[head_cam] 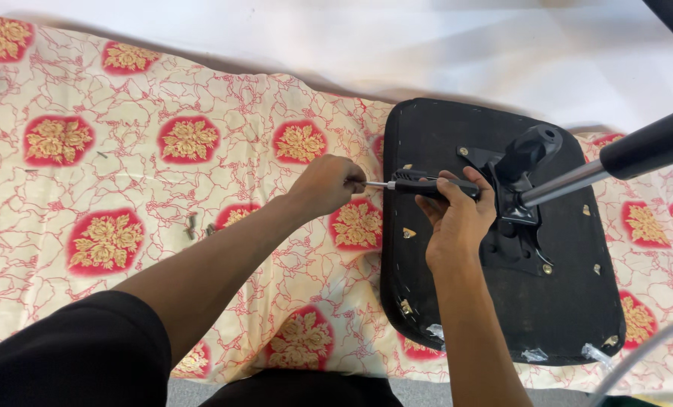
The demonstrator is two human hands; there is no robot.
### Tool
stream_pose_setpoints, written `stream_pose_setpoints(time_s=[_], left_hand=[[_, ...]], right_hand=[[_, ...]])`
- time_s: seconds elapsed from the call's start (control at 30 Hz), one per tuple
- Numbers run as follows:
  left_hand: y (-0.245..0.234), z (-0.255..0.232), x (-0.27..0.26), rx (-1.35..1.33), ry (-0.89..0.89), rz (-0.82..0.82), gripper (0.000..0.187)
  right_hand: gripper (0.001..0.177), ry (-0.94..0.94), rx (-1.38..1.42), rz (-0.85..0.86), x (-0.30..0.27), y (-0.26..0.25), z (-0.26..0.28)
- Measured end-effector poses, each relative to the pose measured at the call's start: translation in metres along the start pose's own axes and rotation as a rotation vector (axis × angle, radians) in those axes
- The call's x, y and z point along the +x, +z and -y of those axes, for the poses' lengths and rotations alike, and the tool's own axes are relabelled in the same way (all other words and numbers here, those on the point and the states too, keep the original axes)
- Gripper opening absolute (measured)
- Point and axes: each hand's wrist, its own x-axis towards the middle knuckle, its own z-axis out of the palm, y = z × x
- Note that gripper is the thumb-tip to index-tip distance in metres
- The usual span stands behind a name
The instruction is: The person uses a screwdriver to tighten screws on the underside of an office chair base, securing the central gas lift column to the seat plate. The chair is inverted on a patterned cloth while the person works on the fasteners.
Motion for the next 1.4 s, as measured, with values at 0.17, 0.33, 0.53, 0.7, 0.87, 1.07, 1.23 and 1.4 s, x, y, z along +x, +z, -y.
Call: stream_pose_setpoints(time_s=[0.17, 0.33, 0.53, 0.7, 0.87, 1.07, 1.23, 1.4], left_hand=[[0.003, 0.001, -0.002, 0.003, -0.023, 0.054, 0.017], [0.023, -0.008, 0.002, -0.035, 0.117, 0.048, 0.025], [0.046, -0.028, 0.008, -0.056, 0.175, 0.111, 0.021], [0.059, -0.044, 0.011, -0.062, 0.169, 0.161, 0.021], [0.077, -0.061, 0.007, -0.095, 0.225, 0.183, 0.026], [0.102, -0.08, 0.003, -0.095, 0.325, 0.148, 0.023], [0.129, -0.094, 0.001, -0.076, 0.32, 0.136, 0.023], [0.152, -0.096, -0.001, -0.054, 0.252, 0.071, 0.022]], right_hand=[[0.05, -0.023, -0.004, 0.002, -0.006, -0.004, 0.0], [0.049, -0.109, -0.092, -0.034, -0.013, -0.022, 0.012], [0.052, -0.157, -0.112, -0.053, -0.016, -0.046, 0.028], [0.051, -0.18, -0.083, -0.085, -0.018, -0.065, 0.034], [0.05, -0.209, -0.041, -0.13, -0.015, -0.087, 0.036], [0.043, -0.247, 0.012, -0.159, -0.011, -0.121, 0.035], [0.03, -0.243, 0.02, -0.121, -0.006, -0.155, 0.035], [0.037, -0.3, -0.002, -0.064, 0.006, -0.181, 0.043]])
